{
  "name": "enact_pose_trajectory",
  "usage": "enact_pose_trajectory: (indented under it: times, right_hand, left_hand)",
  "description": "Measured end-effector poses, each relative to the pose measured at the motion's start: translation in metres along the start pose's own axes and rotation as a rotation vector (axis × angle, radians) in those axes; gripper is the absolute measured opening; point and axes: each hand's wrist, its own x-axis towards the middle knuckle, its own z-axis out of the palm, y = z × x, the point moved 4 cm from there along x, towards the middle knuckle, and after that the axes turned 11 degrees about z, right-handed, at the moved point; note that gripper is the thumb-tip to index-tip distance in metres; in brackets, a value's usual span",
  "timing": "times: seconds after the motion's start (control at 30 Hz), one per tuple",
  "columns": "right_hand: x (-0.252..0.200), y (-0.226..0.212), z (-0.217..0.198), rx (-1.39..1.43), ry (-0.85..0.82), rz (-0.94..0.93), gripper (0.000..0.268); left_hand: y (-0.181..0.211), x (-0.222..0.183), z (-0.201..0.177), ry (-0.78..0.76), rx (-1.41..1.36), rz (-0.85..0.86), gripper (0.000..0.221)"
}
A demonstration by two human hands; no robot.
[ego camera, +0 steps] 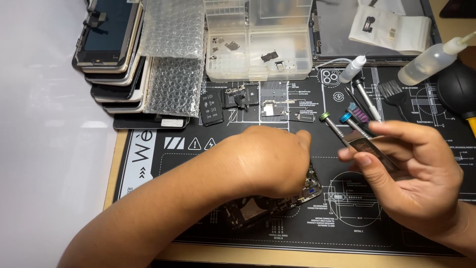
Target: Disassembling a mobile phone by removing internal components from the frame using precision tools.
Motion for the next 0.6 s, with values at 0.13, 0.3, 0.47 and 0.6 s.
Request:
enact_pose_trajectory:
  times: [0.13, 0.3, 0.47, 0.6]
  right_hand:
    - [0.006, 0.007, -0.001, 0.04, 0.002, 0.052, 0.024]
    - [0.018, 0.03, -0.013, 0.478, 0.189, 0.14, 0.016]
    - [0.022, 0.042, -0.016, 0.614, 0.18, 0.208, 0.01]
    - [0.024, 0.034, -0.011, 0.626, 0.108, 0.233, 0.03]
  left_hand:
    - [-0.003, -0.003, -0.007, 0.08, -0.035, 0.093, 0.047]
    - [-0.01, 0.003, -0.022, 0.342, -0.331, 0.222, 0.032]
    - [-0.011, 0.009, -0.026, 0.44, -0.636, 0.295, 0.038]
    - [-0.016, 0.021, -0.02, 0.427, -0.872, 0.375, 0.036]
